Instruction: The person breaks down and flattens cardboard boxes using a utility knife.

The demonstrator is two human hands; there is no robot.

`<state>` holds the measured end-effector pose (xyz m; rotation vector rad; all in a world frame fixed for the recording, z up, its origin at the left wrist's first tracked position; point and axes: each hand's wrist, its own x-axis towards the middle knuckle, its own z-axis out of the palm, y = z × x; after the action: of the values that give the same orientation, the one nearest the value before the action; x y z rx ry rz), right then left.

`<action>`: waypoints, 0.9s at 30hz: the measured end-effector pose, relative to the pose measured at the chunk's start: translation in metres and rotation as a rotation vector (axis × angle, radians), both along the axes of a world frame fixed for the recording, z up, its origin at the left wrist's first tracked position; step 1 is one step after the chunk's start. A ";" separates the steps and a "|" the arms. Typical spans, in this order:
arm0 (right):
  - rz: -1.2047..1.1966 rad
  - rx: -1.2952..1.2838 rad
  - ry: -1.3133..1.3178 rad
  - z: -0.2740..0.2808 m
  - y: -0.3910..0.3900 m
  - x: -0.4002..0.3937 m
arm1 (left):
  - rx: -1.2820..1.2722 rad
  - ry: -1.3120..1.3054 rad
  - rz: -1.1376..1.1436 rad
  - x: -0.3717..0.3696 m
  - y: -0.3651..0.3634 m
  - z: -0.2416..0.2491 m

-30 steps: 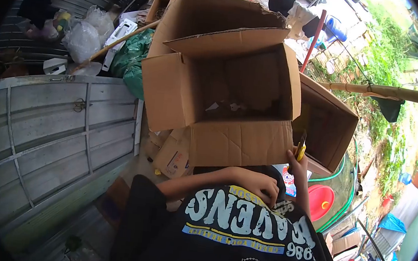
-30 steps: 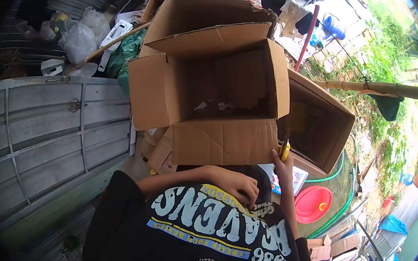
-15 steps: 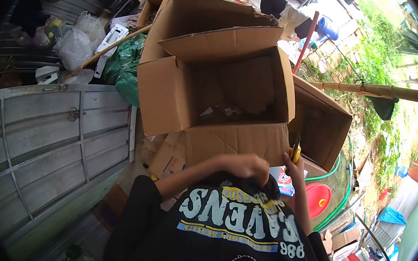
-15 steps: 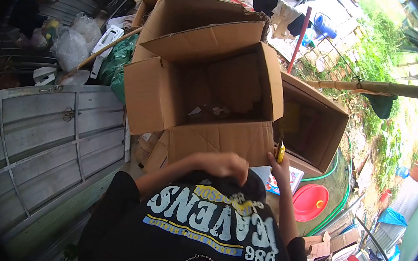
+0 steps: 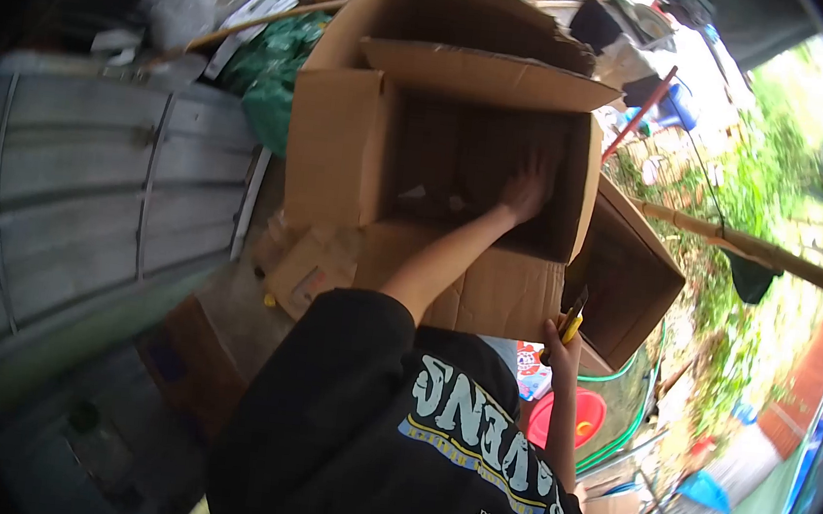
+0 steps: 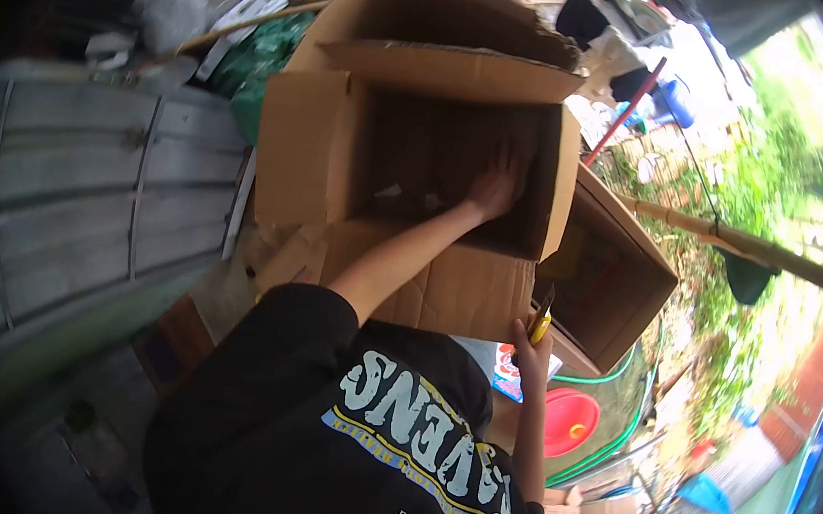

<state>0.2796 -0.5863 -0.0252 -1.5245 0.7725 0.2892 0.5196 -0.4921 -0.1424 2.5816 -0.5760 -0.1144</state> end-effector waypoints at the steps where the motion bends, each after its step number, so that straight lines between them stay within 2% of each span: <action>1: 0.020 0.008 -0.040 -0.003 -0.005 0.001 | 0.008 0.005 0.060 -0.004 0.010 0.016; 3: 0.066 0.017 -0.020 -0.003 -0.008 0.006 | -0.161 0.142 0.135 -0.012 0.039 0.054; 4: 0.158 0.036 -0.061 -0.013 -0.017 0.004 | -0.153 0.134 0.182 -0.021 0.058 0.074; 6: 0.188 0.064 -0.103 -0.016 -0.021 0.008 | -0.423 0.079 0.363 -0.043 0.104 0.111; 7: 0.217 0.065 -0.113 -0.014 -0.021 0.010 | -0.519 -0.169 0.394 -0.056 0.130 0.115; 8: 0.260 0.103 -0.089 -0.012 -0.023 0.011 | -0.666 -0.371 0.367 -0.073 0.158 0.140; 9: 0.297 0.136 -0.066 -0.010 -0.026 0.011 | -0.778 0.079 0.620 -0.108 0.188 0.154; 11: 0.354 0.116 -0.064 -0.019 -0.033 0.011 | -0.986 0.020 1.064 -0.160 0.230 0.174; 13: 0.390 0.098 -0.025 -0.018 -0.038 0.014 | -1.425 -0.151 1.201 -0.212 0.258 0.193; 16: 0.419 0.103 -0.048 -0.024 -0.046 0.020 | -1.531 -0.317 1.344 -0.298 0.299 0.157; 18: 0.447 0.104 -0.079 -0.017 -0.046 0.025 | -1.762 -0.283 1.587 -0.348 0.313 0.129; 20: 0.437 0.147 -0.020 -0.001 -0.041 0.029 | -1.654 -0.307 1.775 -0.385 0.317 0.091; 22: 0.453 0.134 -0.037 -0.015 -0.047 0.029 | -1.626 -0.070 1.815 -0.405 0.317 0.055; 24: 0.487 0.114 -0.027 -0.012 -0.045 0.028 | -1.452 0.182 1.748 -0.396 0.300 0.059; 25: 0.473 0.113 -0.018 -0.010 -0.044 0.028 | -1.452 0.162 1.761 -0.393 0.296 0.056; 27: 0.462 0.116 -0.001 -0.011 -0.045 0.026 | -1.007 0.339 1.853 -0.392 0.298 0.042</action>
<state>0.3058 -0.6317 -0.0367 -1.5788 0.3858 0.6644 0.1279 -0.1945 -0.1003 1.1956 1.4876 0.2847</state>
